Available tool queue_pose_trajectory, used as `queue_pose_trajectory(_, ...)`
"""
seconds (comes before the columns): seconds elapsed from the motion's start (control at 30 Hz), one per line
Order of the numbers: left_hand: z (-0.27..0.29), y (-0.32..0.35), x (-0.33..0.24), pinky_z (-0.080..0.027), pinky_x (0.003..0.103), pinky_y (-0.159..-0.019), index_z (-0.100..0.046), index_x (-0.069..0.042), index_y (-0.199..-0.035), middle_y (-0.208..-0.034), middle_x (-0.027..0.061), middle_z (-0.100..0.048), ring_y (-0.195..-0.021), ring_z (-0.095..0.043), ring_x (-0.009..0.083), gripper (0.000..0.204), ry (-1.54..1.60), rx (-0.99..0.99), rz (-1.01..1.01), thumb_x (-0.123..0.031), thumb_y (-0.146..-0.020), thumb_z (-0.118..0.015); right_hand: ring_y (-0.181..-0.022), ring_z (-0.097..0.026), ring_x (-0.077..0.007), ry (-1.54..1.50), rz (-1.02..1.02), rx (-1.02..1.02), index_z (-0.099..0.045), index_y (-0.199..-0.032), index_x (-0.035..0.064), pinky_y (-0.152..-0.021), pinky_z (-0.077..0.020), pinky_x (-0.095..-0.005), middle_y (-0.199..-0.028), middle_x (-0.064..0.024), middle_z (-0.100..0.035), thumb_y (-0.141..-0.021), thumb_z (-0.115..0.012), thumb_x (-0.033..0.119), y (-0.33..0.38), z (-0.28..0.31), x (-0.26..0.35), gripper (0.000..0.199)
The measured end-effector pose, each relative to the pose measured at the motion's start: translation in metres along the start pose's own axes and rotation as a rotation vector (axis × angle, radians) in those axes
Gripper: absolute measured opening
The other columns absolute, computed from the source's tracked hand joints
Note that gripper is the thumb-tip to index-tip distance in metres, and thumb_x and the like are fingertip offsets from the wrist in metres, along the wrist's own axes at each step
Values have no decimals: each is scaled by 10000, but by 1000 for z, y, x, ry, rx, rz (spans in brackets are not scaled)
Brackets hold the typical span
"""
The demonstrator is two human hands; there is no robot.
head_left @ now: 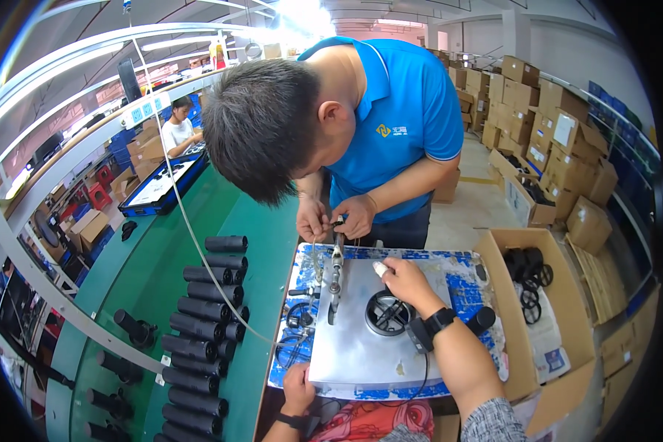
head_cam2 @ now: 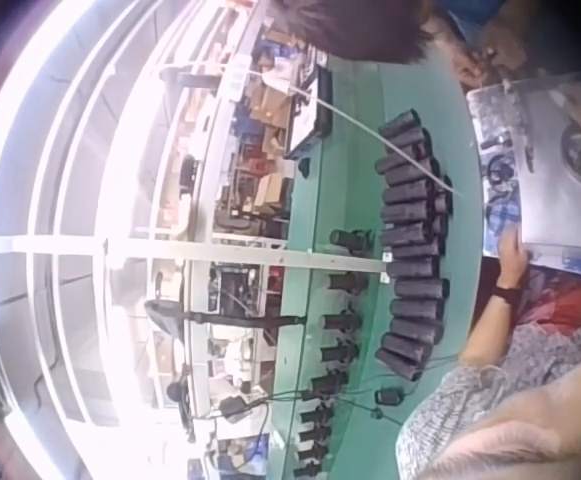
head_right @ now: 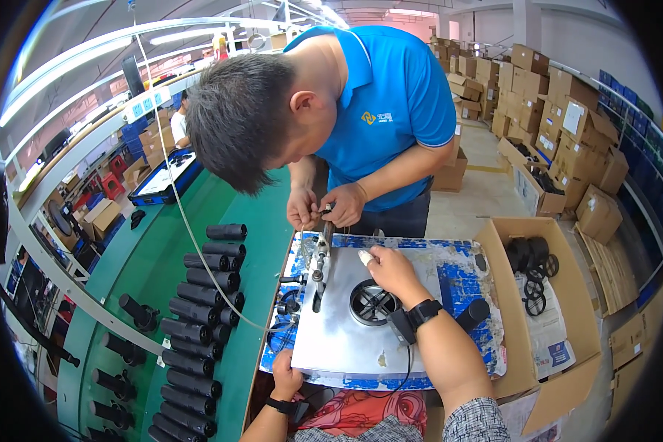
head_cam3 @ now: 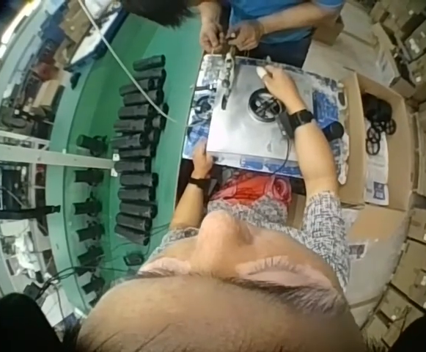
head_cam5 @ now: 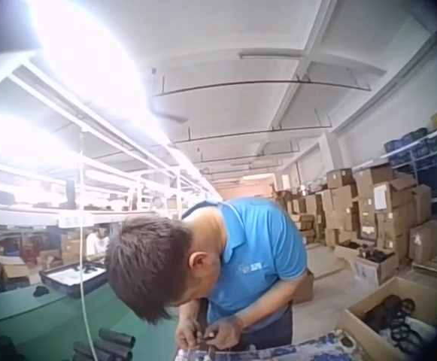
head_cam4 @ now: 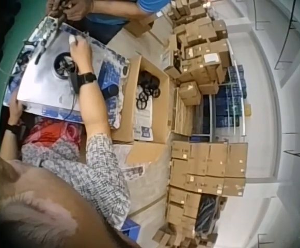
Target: The person places a black cylinder onto a machine, presses a lever, and removes it before picking up a black wheel to place on the machine. They then use a tool to attach a wire to a metal component on the machine.
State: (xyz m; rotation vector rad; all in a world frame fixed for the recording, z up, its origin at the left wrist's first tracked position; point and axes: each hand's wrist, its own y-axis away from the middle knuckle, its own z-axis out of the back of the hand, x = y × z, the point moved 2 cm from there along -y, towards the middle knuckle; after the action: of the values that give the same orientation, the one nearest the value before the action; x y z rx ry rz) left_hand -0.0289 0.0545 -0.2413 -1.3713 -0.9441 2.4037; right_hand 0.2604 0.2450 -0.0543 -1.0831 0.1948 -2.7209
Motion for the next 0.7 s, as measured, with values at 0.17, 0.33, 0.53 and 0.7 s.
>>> queue_pose_trajectory(0.17, 1, 0, -1, -501, 450, -676, -662, 25, -923, -824, 202, -658, -746, -641, 403, 94, -7, 0, 2, -59, -895, -631, -876, -705, -429, -13, 16, -14, -740, -1039, 20, -790, -549, -497, -910, -233, -736, -949, -613, 210, 1, 0, 1, 245)
queue_pose_trajectory(0.33, 4, 1, -4, -541, 460, -726, -701, 20, -975, -898, 211, -708, -801, -675, 417, 109, -34, 39, 20, 10, -912, -612, -790, -696, -415, -30, 55, -55, -713, -992, -13, -734, -533, -473, -835, -234, -713, -940, -622, 164, 2, 0, 3, 206)
queue_pose_trajectory(0.53, 3, 0, -2, -543, 463, -731, -702, 23, -969, -896, 212, -709, -803, -676, 419, 110, -36, 39, 22, 7, -912, -610, -805, -694, -430, -22, 58, -54, -714, -999, -13, -743, -534, -480, -847, -243, -713, -950, -623, 173, 1, -1, 2, 212)
queue_pose_trajectory(0.7, 3, -1, -4, -543, 465, -730, -702, 24, -970, -894, 212, -709, -802, -677, 418, 111, -29, 39, 18, 7, -909, -611, -850, -697, -444, -10, 53, -52, -727, -1019, 3, -773, -542, -496, -887, -248, -722, -954, -626, 202, 1, 0, 1, 233)
